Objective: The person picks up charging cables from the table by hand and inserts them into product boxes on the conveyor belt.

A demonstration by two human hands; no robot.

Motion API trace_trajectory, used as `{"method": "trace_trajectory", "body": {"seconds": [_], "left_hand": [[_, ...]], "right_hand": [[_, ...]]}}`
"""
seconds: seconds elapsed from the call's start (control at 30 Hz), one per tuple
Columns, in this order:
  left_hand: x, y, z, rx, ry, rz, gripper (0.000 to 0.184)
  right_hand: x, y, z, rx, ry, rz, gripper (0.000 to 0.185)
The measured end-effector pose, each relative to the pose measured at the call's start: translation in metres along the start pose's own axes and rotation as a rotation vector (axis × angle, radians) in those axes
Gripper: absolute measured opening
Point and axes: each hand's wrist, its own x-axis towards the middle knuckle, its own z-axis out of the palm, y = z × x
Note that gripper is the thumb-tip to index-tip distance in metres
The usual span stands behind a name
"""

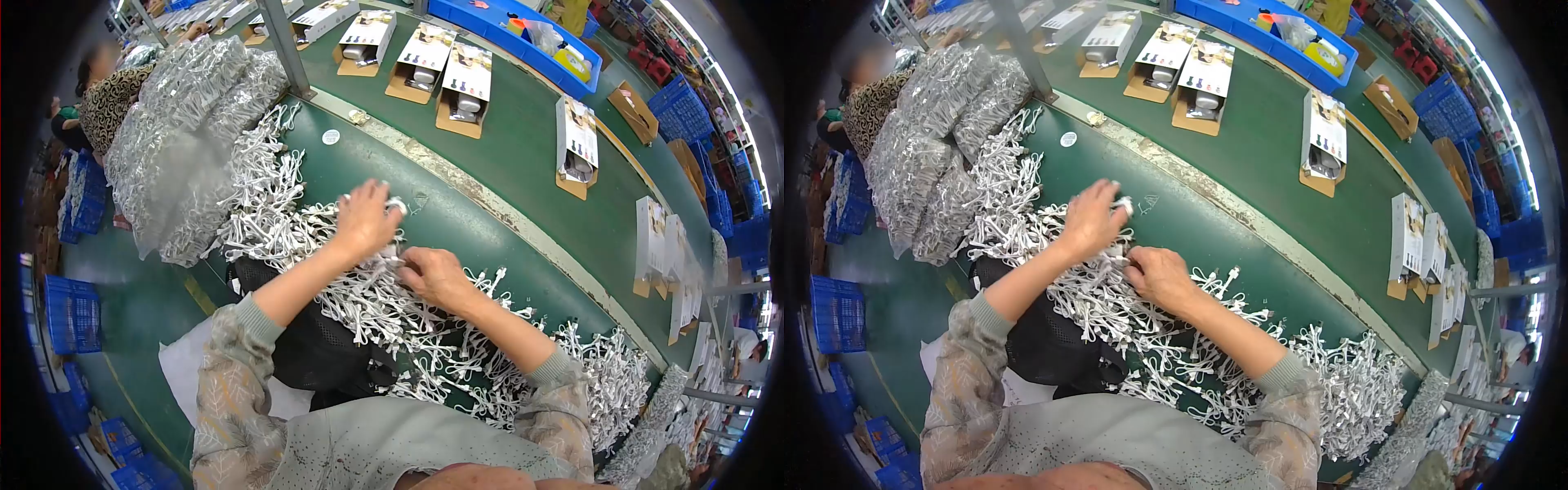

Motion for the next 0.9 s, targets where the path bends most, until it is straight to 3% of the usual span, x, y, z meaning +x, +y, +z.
{"method": "trace_trajectory", "body": {"seconds": [0.1, 0.17, 0.23, 0.27, 0.33, 0.4, 0.5, 0.9], "left_hand": [[-0.032, 0.036, -0.019, -0.268, -0.201, 0.177, 0.044], [-0.033, 0.043, -0.012, -0.563, -0.323, 0.235, 0.038], [-0.006, 0.04, -0.018, -0.518, -0.107, 0.288, 0.032], [0.01, 0.032, -0.019, -0.329, 0.132, 0.355, 0.028], [0.05, 0.004, -0.014, -0.239, 0.366, 0.28, 0.023], [0.081, -0.019, -0.013, -0.037, 0.303, 0.069, 0.025], [0.101, -0.054, 0.025, 0.133, 0.55, 0.174, 0.027], [0.1, -0.053, 0.031, 0.163, 0.532, 0.187, 0.033]], "right_hand": [[-0.019, 0.009, -0.037, -0.142, -0.03, 0.066, 0.02], [-0.032, 0.013, -0.062, -0.098, 0.076, 0.257, 0.02], [-0.044, 0.023, -0.084, 0.05, 0.092, 0.423, 0.019], [-0.049, 0.03, -0.091, 0.258, 0.092, 0.454, 0.019], [-0.052, 0.042, -0.099, 0.551, 0.133, 0.506, 0.02], [-0.045, 0.051, -0.11, 0.722, 0.209, 0.556, 0.02], [-0.018, 0.081, -0.12, 0.747, 0.391, 0.554, 0.019], [0.063, 0.156, -0.159, 0.511, 0.675, 0.637, 0.017]]}}
